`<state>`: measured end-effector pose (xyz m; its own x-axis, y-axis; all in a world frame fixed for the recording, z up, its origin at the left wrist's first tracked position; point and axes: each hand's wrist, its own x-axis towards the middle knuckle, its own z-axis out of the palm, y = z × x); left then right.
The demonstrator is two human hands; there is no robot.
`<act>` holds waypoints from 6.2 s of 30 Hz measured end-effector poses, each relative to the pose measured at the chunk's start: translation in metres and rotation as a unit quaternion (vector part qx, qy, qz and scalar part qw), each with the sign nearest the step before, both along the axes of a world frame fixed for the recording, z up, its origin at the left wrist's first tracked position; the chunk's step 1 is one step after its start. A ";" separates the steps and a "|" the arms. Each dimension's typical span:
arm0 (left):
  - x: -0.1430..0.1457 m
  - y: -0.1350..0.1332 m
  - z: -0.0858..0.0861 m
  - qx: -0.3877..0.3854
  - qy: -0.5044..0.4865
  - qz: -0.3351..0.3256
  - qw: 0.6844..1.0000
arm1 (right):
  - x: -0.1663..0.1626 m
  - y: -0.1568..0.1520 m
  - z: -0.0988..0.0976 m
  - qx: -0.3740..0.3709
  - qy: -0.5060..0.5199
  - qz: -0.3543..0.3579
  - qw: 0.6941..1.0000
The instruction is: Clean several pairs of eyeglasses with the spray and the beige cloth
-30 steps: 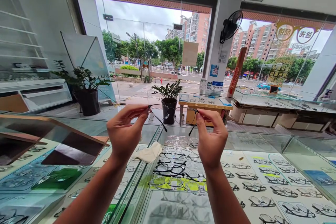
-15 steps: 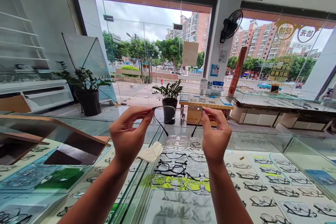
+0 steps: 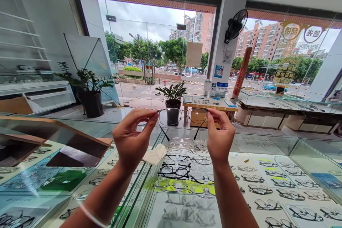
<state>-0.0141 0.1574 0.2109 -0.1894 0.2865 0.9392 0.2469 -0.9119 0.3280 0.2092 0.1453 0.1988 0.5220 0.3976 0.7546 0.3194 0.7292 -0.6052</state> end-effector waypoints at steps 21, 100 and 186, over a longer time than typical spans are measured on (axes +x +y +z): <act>-0.005 0.027 -0.003 -0.154 -0.099 -0.144 0.973 | -0.018 -0.013 0.007 0.086 -0.022 -0.001 0.996; -0.029 0.043 0.002 -0.265 0.035 -0.371 0.890 | -0.026 0.013 -0.014 -0.385 0.001 0.670 0.636; 0.178 0.085 -0.137 -0.289 0.705 0.064 0.645 | 0.181 0.031 -0.183 -0.259 0.187 0.224 0.921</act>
